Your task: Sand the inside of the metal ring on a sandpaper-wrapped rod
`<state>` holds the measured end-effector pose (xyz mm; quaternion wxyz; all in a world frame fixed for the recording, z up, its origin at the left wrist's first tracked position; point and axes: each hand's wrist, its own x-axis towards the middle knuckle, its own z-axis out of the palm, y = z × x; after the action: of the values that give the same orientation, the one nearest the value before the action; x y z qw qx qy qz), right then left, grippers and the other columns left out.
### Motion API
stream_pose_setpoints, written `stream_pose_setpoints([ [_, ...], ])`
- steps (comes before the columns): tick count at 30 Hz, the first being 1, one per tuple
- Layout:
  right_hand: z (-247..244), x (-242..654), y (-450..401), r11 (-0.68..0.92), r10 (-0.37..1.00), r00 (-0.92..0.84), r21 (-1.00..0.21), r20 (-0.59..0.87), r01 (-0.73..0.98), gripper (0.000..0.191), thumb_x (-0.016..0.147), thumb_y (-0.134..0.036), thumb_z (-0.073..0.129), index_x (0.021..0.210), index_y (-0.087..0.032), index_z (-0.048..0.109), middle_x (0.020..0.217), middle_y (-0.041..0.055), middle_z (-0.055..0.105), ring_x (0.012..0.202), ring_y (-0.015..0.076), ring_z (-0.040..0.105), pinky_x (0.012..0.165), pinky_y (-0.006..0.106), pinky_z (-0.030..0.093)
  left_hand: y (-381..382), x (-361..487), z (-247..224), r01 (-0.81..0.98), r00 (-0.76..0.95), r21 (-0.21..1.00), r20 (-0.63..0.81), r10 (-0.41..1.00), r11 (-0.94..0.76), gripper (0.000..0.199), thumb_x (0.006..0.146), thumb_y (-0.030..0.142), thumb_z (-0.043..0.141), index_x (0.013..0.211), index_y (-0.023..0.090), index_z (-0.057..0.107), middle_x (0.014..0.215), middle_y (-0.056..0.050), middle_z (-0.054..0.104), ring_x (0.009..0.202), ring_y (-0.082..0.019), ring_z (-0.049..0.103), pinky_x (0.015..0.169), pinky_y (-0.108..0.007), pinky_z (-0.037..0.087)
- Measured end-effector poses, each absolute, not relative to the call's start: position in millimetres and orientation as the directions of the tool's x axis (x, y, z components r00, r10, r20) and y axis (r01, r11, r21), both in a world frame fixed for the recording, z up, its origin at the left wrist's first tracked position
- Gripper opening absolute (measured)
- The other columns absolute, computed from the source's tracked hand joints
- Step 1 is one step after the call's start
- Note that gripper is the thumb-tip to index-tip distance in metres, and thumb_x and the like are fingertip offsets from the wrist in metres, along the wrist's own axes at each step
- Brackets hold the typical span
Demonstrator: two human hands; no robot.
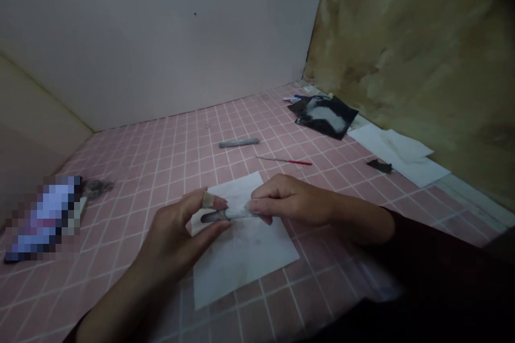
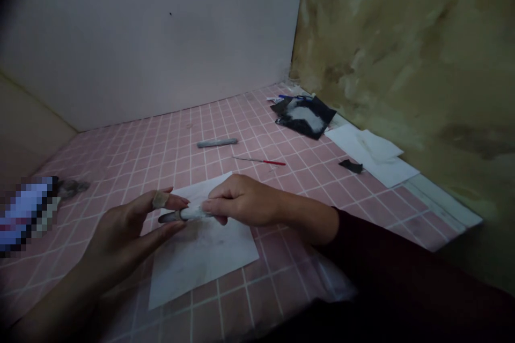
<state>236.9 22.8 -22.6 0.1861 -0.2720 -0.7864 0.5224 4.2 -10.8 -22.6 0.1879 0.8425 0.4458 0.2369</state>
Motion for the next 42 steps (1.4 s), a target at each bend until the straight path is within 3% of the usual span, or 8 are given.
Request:
stream_pose_setpoints([
  [4, -23.4, 234.5, 21.3, 0.288, 0.597, -0.802, -0.930, -0.014, 0.230, 0.036, 0.091, -0.032, 0.045, 0.062, -0.013, 0.053, 0.055, -0.0041, 0.044, 0.053, 0.0077, 0.042, 0.056, 0.023, 0.032, -11.9, 6.1, -22.7, 0.606, 0.557, 0.537, 0.239, 0.795, -0.586, 0.016, 0.084, 0.028, 0.062, 0.098, 0.026, 0.054, 0.093, 0.003, 0.070, 0.090, -0.018, 0.068, 0.100, -0.042, 0.044],
  [9, -20.6, 236.8, 22.6, 0.322, 0.614, -0.789, -0.919, 0.021, 0.226, 0.038, 0.091, -0.032, 0.047, 0.059, -0.013, 0.052, 0.054, -0.0044, 0.042, 0.053, 0.0073, 0.040, 0.056, 0.023, 0.031, -11.7, 5.9, -21.2, 0.652, 0.501, 0.522, 0.248, 0.829, -0.550, 0.018, 0.084, 0.029, 0.062, 0.099, 0.026, 0.054, 0.094, 0.002, 0.069, 0.090, -0.018, 0.067, 0.087, -0.036, 0.052],
  [14, -23.5, 234.4, 21.3, 0.271, 0.583, -0.812, -0.944, 0.003, 0.191, 0.035, 0.091, -0.030, 0.047, 0.061, -0.012, 0.054, 0.055, -0.0043, 0.045, 0.053, 0.0065, 0.042, 0.056, 0.021, 0.032, -12.3, 9.7, -21.2, 0.578, 0.579, 0.548, 0.247, 0.777, -0.605, 0.015, 0.084, 0.025, 0.062, 0.096, 0.026, 0.053, 0.090, 0.005, 0.069, 0.084, -0.015, 0.068, 0.106, -0.043, 0.038],
  [20, -19.3, 239.7, 23.5, 0.331, 0.618, -0.786, -0.918, 0.034, 0.220, 0.037, 0.091, -0.030, 0.047, 0.059, -0.012, 0.053, 0.054, -0.0045, 0.042, 0.054, 0.0069, 0.040, 0.056, 0.022, 0.031, -10.6, 5.8, -19.9, 0.641, 0.504, 0.512, 0.281, 0.817, -0.571, 0.018, 0.083, 0.028, 0.063, 0.098, 0.026, 0.054, 0.093, 0.002, 0.069, 0.087, -0.018, 0.068, 0.097, -0.043, 0.046],
  [25, -21.9, 237.1, 21.9, 0.302, 0.577, -0.816, -0.930, 0.005, 0.208, 0.036, 0.091, -0.030, 0.046, 0.062, -0.012, 0.054, 0.055, -0.0043, 0.044, 0.054, 0.0068, 0.042, 0.057, 0.022, 0.032, -12.9, 8.2, -21.5, 0.581, 0.563, 0.549, 0.261, 0.784, -0.601, 0.015, 0.084, 0.026, 0.062, 0.096, 0.026, 0.054, 0.092, 0.004, 0.070, 0.087, -0.016, 0.068, 0.107, -0.044, 0.038],
  [30, -20.6, 238.8, 24.2, 0.333, 0.620, -0.784, -0.914, 0.027, 0.232, 0.037, 0.092, -0.031, 0.046, 0.060, -0.013, 0.053, 0.055, -0.0043, 0.042, 0.054, 0.0071, 0.041, 0.057, 0.023, 0.031, -11.8, 4.6, -21.6, 0.664, 0.477, 0.506, 0.279, 0.833, -0.550, 0.017, 0.083, 0.030, 0.063, 0.098, 0.026, 0.056, 0.094, 0.001, 0.070, 0.096, -0.022, 0.067, 0.094, -0.043, 0.049],
  [35, -20.2, 236.9, 21.9, 0.312, 0.580, -0.814, -0.925, 0.003, 0.219, 0.035, 0.091, -0.030, 0.046, 0.062, -0.013, 0.054, 0.055, -0.0045, 0.044, 0.053, 0.0068, 0.041, 0.056, 0.022, 0.032, -14.2, 9.6, -20.7, 0.576, 0.559, 0.541, 0.287, 0.778, -0.613, 0.015, 0.084, 0.027, 0.062, 0.097, 0.027, 0.054, 0.094, 0.003, 0.070, 0.092, -0.017, 0.068, 0.105, -0.044, 0.041],
  [42, -20.1, 237.1, 21.2, 0.292, 0.608, -0.793, -0.936, 0.022, 0.198, 0.036, 0.091, -0.030, 0.047, 0.061, -0.013, 0.054, 0.055, -0.0044, 0.044, 0.054, 0.0067, 0.041, 0.057, 0.022, 0.032, -14.2, 9.1, -19.9, 0.602, 0.528, 0.540, 0.282, 0.801, -0.588, 0.016, 0.083, 0.028, 0.063, 0.097, 0.025, 0.055, 0.094, 0.002, 0.070, 0.088, -0.017, 0.068, 0.106, -0.044, 0.040],
])
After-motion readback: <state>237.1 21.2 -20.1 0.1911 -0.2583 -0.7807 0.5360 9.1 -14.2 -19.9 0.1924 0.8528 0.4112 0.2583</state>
